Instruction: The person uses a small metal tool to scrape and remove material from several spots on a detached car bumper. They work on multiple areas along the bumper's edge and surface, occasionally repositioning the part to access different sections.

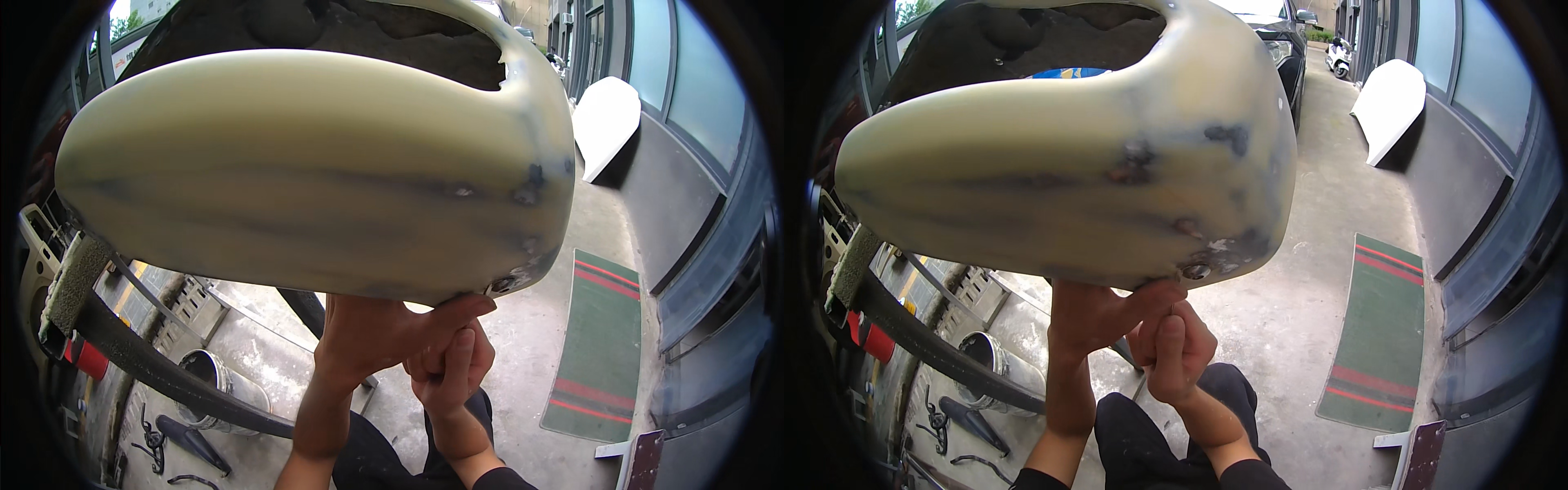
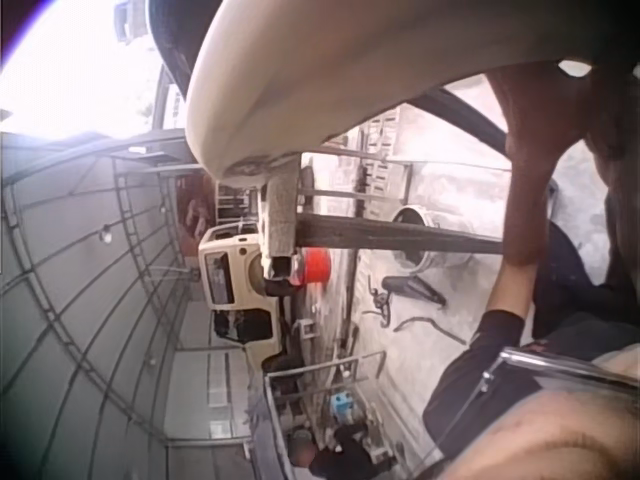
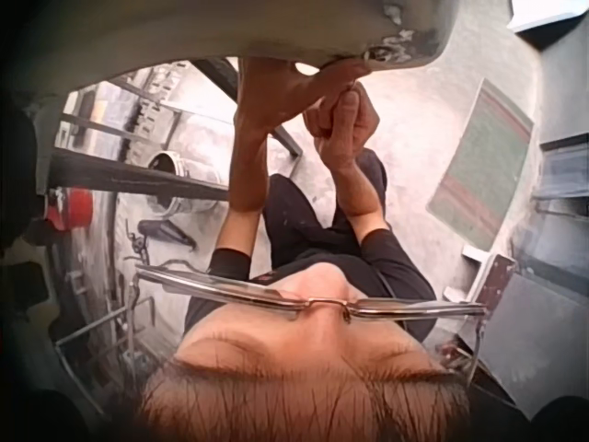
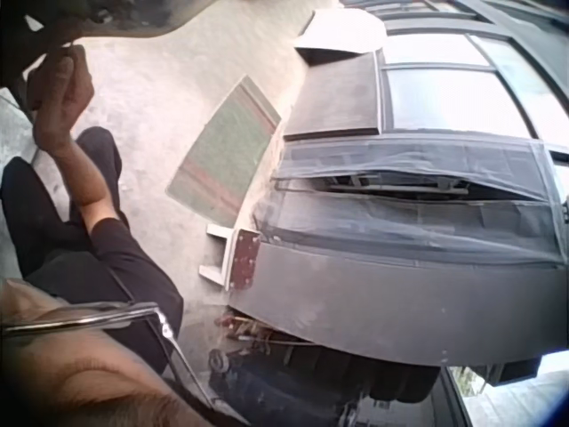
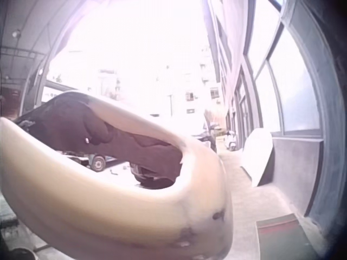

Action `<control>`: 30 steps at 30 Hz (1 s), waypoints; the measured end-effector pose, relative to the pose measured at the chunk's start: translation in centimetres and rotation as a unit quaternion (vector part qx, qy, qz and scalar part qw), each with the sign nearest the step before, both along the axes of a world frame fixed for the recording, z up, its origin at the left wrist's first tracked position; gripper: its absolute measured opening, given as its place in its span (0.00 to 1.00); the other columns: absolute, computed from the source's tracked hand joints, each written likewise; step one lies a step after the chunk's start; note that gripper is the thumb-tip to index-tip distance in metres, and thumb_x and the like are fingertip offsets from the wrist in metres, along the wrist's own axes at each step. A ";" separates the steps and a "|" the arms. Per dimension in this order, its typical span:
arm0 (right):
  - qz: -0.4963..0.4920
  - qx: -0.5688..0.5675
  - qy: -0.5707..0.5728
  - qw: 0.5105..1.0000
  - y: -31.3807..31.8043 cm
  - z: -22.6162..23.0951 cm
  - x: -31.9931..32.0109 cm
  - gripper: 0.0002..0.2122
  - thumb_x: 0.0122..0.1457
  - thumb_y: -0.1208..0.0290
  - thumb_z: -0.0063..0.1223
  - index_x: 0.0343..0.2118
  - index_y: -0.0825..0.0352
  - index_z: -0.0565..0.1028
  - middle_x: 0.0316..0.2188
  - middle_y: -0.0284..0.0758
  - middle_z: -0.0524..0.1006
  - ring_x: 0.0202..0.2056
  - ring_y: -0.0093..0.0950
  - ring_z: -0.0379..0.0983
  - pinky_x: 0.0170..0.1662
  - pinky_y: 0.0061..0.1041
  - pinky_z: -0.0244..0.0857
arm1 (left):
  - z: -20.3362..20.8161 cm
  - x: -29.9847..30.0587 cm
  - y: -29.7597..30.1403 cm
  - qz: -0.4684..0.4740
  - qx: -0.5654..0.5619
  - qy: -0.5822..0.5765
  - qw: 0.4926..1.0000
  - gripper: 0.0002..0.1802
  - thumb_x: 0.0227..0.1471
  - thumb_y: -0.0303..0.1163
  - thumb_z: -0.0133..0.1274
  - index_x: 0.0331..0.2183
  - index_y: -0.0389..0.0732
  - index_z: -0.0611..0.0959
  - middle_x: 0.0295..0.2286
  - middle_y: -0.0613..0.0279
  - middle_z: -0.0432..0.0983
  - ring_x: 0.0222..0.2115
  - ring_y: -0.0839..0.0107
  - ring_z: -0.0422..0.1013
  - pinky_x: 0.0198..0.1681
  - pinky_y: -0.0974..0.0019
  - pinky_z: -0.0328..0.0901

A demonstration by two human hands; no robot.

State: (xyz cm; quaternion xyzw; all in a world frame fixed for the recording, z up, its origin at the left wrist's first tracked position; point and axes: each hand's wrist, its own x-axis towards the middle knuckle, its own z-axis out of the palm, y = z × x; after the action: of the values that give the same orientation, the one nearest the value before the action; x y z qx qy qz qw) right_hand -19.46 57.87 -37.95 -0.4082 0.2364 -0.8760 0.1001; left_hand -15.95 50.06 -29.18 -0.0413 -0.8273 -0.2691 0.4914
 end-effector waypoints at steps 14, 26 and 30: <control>0.091 -0.066 -0.132 0.985 -0.9 2.0 3.8 0.16 0.66 0.59 0.30 0.25 0.64 0.60 0.12 0.25 0.56 0.11 0.14 0.48 0.13 0.15 0.43 | 1.2 1.9 -0.4 0.038 -0.092 -0.029 0.995 0.19 0.34 0.44 0.67 0.29 0.42 0.83 0.24 0.65 0.79 0.23 0.68 0.75 0.27 0.67 0.68; -0.057 -0.022 -0.104 0.993 -1.8 1.5 2.7 0.17 0.66 0.59 0.31 0.24 0.66 0.62 0.11 0.25 0.59 0.12 0.12 0.51 0.14 0.14 0.44 | 0.5 1.2 0.1 0.007 0.043 -0.074 0.996 0.17 0.33 0.32 0.65 0.30 0.38 0.83 0.26 0.61 0.78 0.26 0.66 0.74 0.32 0.65 0.68; -0.054 -0.038 -0.084 0.994 -1.2 1.1 1.6 0.19 0.66 0.60 0.31 0.20 0.66 0.62 0.12 0.25 0.61 0.13 0.12 0.53 0.15 0.13 0.46 | 0.5 0.8 0.4 0.033 0.002 -0.069 0.997 0.16 0.33 0.32 0.65 0.30 0.40 0.83 0.27 0.61 0.78 0.26 0.66 0.74 0.32 0.65 0.68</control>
State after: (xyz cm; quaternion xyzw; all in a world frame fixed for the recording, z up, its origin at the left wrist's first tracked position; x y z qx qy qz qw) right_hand -17.82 56.63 -36.88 -0.3233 0.2150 -0.9198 0.0562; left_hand -15.11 50.47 -28.69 0.0057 -0.8597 -0.2569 0.4414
